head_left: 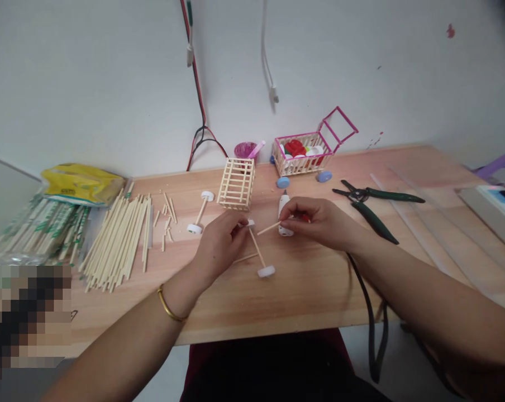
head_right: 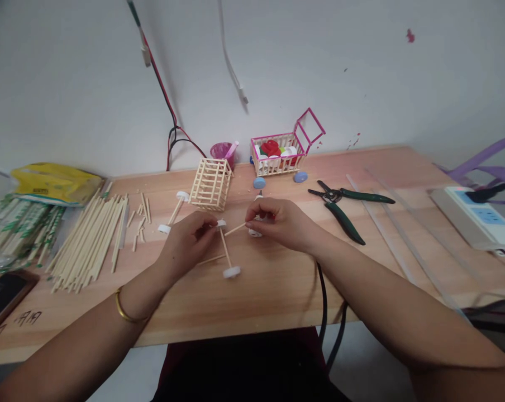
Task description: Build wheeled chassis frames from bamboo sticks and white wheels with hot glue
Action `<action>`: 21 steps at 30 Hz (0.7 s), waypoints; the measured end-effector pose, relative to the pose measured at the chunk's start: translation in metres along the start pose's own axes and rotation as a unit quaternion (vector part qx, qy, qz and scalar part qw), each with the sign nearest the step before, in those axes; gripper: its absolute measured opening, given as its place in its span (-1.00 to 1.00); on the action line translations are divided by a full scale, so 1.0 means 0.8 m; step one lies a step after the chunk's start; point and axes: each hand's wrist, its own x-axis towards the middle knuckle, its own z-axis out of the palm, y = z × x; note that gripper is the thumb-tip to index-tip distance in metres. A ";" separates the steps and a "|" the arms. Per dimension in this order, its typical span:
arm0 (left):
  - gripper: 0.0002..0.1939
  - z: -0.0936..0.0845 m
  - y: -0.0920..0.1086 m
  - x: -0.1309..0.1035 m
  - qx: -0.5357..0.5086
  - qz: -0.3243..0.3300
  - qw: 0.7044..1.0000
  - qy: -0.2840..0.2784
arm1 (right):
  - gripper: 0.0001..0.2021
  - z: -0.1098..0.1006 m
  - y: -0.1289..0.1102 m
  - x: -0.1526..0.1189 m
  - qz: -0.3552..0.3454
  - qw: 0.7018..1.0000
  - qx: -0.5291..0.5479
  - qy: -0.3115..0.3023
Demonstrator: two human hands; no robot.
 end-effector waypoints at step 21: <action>-0.94 -0.007 0.008 0.001 -0.008 0.008 1.000 -0.009 | -0.91 0.009 0.005 0.001 -0.038 0.994 -0.102 -0.003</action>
